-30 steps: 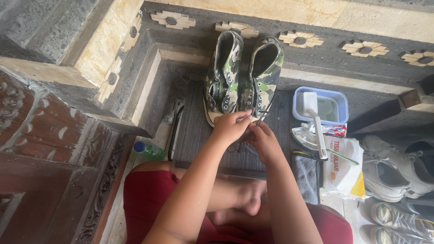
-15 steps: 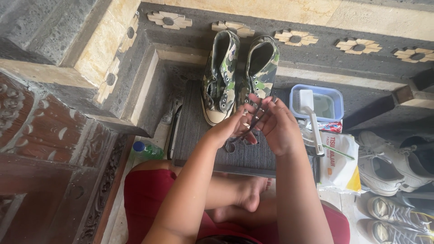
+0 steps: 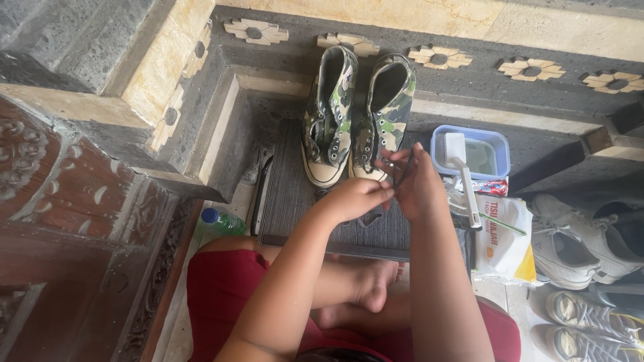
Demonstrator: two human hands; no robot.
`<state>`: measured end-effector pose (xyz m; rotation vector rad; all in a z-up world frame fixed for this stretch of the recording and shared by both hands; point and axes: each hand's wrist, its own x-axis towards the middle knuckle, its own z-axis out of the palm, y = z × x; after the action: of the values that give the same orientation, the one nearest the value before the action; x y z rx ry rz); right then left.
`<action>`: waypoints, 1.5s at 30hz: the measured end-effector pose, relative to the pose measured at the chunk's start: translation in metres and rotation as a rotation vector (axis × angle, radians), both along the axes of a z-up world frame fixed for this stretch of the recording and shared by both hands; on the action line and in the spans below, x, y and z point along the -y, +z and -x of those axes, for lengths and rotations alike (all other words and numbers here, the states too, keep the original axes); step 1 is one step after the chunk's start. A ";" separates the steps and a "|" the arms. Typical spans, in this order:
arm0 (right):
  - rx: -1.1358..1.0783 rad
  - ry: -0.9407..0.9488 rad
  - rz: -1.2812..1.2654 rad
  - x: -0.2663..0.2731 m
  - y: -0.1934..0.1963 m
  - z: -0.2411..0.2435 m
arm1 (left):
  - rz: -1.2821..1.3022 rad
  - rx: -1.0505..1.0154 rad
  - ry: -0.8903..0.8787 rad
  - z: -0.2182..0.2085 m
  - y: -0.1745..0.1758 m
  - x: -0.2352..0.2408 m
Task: The person sits on the floor and threads a black shoelace through the eyelets of a camouflage-patterned sneaker. They pull the lace through each eyelet in sequence and adjust the tension, working on one shoe while the other remains beside it.
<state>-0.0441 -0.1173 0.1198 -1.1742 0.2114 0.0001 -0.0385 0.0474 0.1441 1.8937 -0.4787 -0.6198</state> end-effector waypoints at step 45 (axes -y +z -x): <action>-0.309 0.312 1.473 0.013 -0.094 0.001 | -0.193 0.501 0.316 -0.067 -0.135 0.002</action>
<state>-0.0453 -0.1302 0.0255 -2.6724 0.3031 0.3550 0.0286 0.0459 0.0087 2.2551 -0.4295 0.0259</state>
